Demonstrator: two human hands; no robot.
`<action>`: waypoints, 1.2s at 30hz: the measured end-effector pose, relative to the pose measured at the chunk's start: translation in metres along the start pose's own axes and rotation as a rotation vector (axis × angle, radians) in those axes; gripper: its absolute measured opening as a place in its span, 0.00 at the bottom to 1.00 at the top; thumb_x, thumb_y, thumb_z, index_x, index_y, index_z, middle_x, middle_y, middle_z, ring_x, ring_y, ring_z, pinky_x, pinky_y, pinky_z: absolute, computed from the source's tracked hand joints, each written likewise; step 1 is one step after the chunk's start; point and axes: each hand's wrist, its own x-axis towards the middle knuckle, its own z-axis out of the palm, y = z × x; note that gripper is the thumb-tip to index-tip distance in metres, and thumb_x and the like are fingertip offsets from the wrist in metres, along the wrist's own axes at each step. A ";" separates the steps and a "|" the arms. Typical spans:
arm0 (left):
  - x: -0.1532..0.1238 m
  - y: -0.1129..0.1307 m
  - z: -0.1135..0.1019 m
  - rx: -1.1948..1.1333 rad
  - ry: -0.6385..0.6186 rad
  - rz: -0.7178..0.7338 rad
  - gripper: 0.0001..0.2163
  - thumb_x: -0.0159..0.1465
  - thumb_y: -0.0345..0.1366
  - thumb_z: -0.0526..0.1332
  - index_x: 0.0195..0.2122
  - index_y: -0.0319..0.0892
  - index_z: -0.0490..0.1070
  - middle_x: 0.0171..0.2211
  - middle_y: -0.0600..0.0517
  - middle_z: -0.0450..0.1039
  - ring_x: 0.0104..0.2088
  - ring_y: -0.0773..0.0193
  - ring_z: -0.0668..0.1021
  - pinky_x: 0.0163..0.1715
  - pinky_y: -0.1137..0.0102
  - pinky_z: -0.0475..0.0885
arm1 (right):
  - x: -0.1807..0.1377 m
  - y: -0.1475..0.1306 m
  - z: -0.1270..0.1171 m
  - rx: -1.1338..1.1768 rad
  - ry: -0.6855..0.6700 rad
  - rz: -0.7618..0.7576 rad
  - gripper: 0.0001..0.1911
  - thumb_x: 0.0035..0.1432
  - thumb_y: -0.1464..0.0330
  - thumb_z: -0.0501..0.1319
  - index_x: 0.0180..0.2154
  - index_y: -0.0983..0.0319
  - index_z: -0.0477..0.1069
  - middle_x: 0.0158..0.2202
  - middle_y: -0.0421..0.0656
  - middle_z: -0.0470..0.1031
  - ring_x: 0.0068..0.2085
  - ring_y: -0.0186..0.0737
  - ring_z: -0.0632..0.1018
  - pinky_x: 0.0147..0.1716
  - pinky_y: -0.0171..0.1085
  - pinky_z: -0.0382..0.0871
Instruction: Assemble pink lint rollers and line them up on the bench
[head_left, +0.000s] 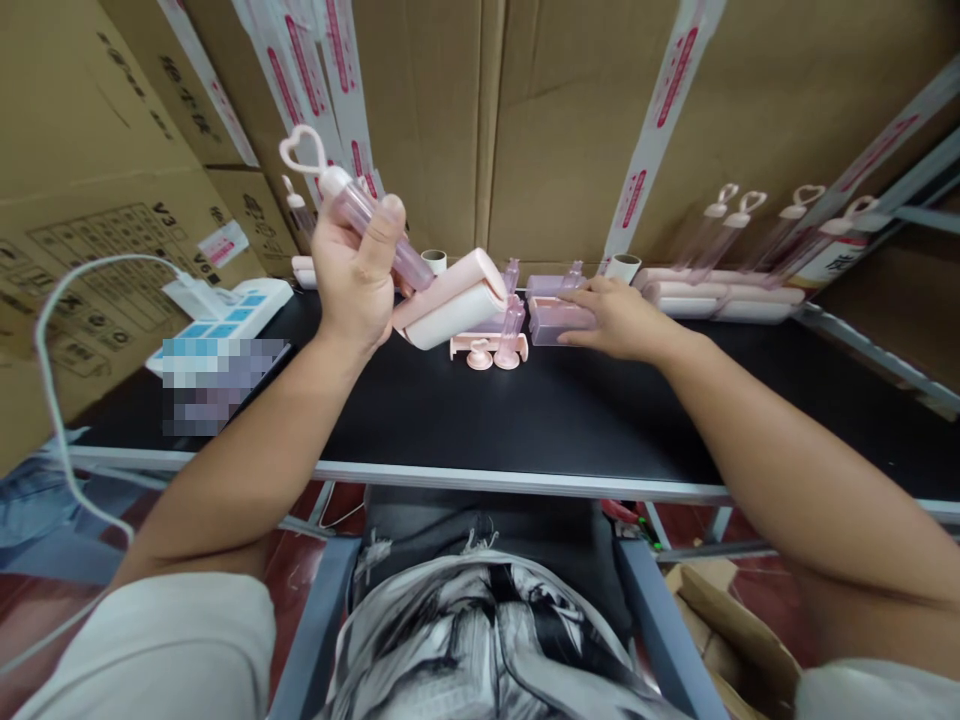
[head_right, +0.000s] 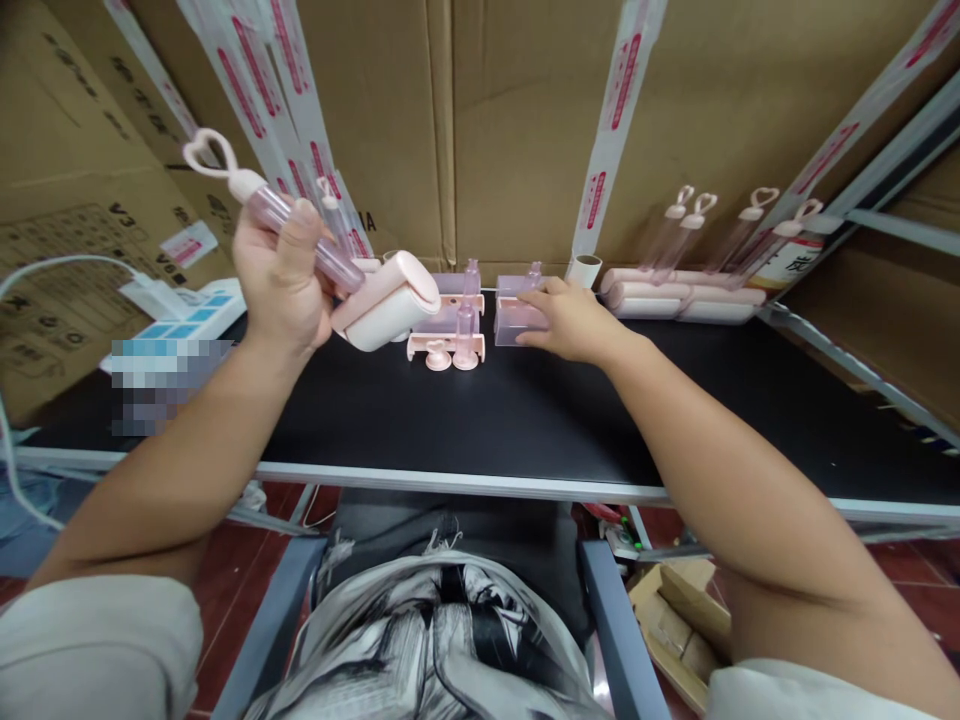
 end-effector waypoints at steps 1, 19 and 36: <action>-0.004 0.002 0.003 0.047 -0.010 -0.010 0.26 0.70 0.72 0.58 0.47 0.53 0.68 0.32 0.55 0.74 0.34 0.62 0.79 0.31 0.64 0.71 | -0.002 -0.009 -0.004 0.072 0.065 -0.014 0.36 0.63 0.47 0.69 0.66 0.57 0.78 0.58 0.57 0.79 0.59 0.69 0.78 0.62 0.65 0.72; -0.020 0.050 0.003 0.621 -0.314 0.325 0.20 0.69 0.58 0.67 0.56 0.54 0.76 0.57 0.45 0.80 0.60 0.42 0.82 0.64 0.39 0.72 | -0.014 -0.078 -0.019 0.935 0.236 0.114 0.24 0.53 0.50 0.76 0.46 0.54 0.79 0.42 0.43 0.83 0.41 0.53 0.83 0.40 0.50 0.80; -0.049 0.076 0.030 0.402 -0.629 0.197 0.19 0.71 0.55 0.64 0.49 0.43 0.71 0.47 0.45 0.79 0.45 0.56 0.81 0.45 0.61 0.77 | -0.024 -0.120 -0.002 0.975 0.178 -0.170 0.30 0.52 0.48 0.81 0.46 0.58 0.74 0.39 0.41 0.79 0.37 0.40 0.79 0.37 0.39 0.76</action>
